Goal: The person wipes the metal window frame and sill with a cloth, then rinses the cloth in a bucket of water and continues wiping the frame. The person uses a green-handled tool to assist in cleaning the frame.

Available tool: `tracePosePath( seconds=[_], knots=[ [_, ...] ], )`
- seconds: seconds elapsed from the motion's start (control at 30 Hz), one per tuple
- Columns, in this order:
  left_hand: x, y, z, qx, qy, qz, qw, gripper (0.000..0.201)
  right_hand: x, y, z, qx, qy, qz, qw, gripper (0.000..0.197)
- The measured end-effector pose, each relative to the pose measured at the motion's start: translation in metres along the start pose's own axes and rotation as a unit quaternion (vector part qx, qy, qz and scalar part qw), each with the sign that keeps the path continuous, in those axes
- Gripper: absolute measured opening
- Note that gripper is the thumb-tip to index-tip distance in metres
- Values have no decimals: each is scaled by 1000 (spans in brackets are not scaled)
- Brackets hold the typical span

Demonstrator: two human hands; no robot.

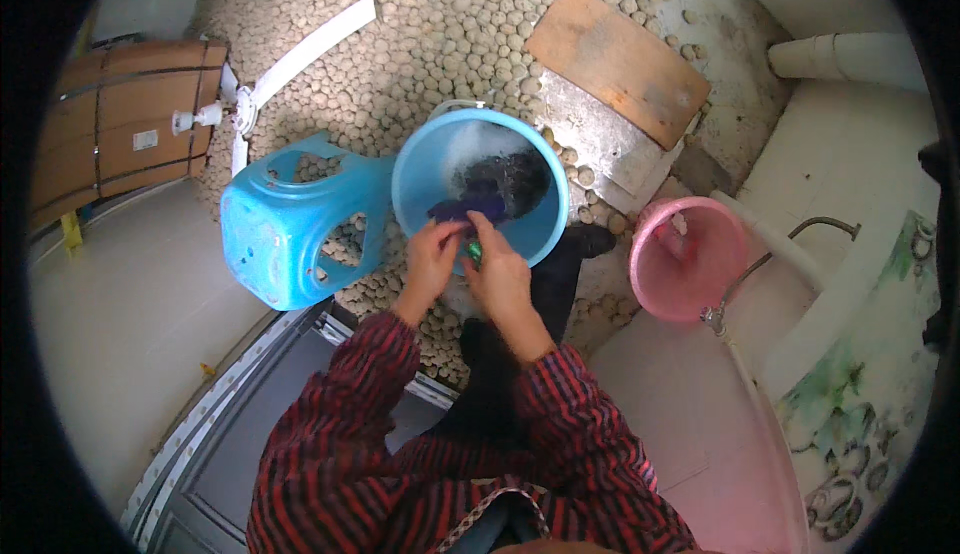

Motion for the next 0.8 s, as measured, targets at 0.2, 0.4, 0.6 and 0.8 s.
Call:
tracePosePath(
  seconds=[0.2,0.4,0.6,0.8],
  knots=[
    [157,115,-182,-92,168,-95,977,17,-34,-12,72,45,7,-23,999,50],
    [164,124,-183,-133,166,-122,970,12,-52,-30,95,98,49,2,994,50],
    [25,20,-10,-33,104,-54,992,13,-13,9,35,76,30,-17,997,73],
    [-56,-37,89,4,104,-12,994,17,8,12,-30,-33,57,-68,996,59]
  ],
)
Point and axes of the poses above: each hand's wrist, its own y-axis towards the middle knuckle, its own x-axis out of the palm, z = x × y, the point moved 6 cm from there along y, towards the middle knuckle, and after that the axes turned 9 degrees about -z, right-handed, at the moved point
